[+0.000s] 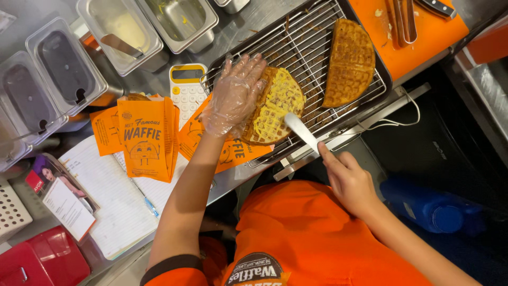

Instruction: The person places a cooked waffle on a wire rack, spreads a dark topping over half of it, and arranges sliced bananas on top. They then scoop a yellow topping onto the other half of the waffle and spread it evenly.

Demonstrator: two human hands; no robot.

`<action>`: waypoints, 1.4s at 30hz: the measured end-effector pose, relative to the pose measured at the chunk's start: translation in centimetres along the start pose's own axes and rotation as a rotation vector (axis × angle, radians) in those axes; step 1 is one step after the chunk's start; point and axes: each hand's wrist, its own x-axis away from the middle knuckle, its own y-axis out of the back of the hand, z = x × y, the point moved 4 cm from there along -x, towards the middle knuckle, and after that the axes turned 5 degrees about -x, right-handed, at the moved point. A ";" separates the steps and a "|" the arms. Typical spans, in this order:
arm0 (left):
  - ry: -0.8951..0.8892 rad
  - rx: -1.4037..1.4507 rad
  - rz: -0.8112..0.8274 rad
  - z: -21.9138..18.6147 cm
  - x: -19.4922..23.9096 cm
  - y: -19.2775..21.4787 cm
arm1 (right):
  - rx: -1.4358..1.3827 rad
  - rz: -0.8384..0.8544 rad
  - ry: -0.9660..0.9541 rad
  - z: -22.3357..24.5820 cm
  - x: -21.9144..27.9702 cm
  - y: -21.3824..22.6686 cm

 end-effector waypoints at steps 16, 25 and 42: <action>-0.005 -0.046 0.022 0.7 -0.2 -0.3 | -0.187 0.426 0.109 1.6 -4.0 0.4; 0.847 0.797 -0.646 3.4 4.3 3.4 | 0.007 0.130 0.475 4.8 -18.0 10.1; 0.886 1.486 -1.047 7.5 2.9 -0.7 | 0.754 0.455 1.021 14.6 -38.8 -3.2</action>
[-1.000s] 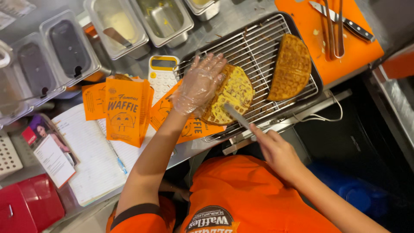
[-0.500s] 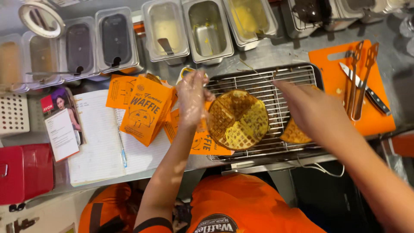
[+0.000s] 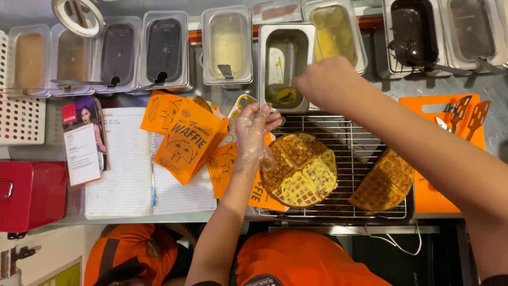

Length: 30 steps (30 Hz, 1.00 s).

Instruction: The person places a cooked waffle on a wire rack, spreads a dark topping over half of it, and arranges sliced bananas on top. They then scoop a yellow topping onto the other half of the waffle and spread it evenly.

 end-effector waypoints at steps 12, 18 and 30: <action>-0.005 -0.137 0.054 -1.8 1.0 -0.7 | -0.238 0.016 -0.059 1.8 2.7 -3.7; -0.013 -0.110 0.083 -2.2 1.4 -1.2 | -0.621 -0.074 -0.176 1.0 2.9 -5.1; -0.071 -0.125 0.125 -1.2 0.7 0.0 | -1.791 0.004 -0.660 0.6 7.8 -4.9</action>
